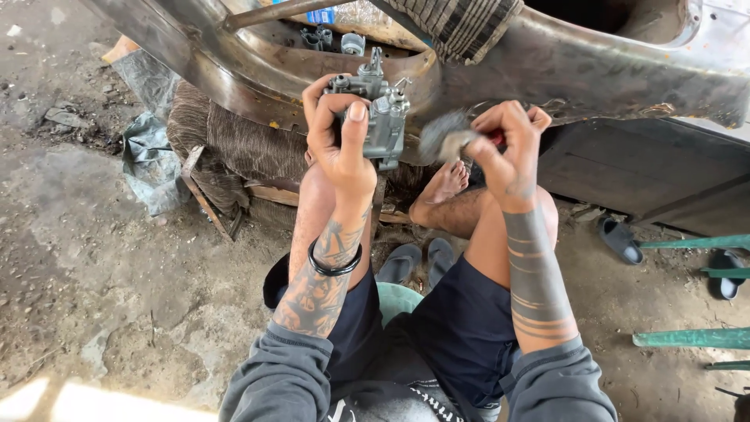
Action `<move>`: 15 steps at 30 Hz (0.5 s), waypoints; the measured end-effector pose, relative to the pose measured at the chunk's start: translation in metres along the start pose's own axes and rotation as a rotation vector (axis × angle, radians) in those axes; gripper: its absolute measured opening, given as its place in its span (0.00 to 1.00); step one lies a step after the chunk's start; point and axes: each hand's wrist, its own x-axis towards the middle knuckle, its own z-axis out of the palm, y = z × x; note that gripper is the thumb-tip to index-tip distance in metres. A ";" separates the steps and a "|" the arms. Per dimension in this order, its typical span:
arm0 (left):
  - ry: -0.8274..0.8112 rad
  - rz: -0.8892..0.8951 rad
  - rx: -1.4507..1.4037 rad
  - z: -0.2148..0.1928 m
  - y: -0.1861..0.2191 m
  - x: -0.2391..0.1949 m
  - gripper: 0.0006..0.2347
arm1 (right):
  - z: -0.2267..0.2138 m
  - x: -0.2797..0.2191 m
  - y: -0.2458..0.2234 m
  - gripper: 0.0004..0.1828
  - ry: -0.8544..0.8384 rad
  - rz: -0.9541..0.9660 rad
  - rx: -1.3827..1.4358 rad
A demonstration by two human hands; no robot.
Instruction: Cleaning a motorcycle carburetor using a wire brush and cleaning solution to remove dirt and grime.
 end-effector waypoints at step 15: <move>0.037 -0.249 0.038 -0.003 -0.014 0.003 0.11 | 0.002 -0.002 0.013 0.40 -0.024 -0.151 -0.226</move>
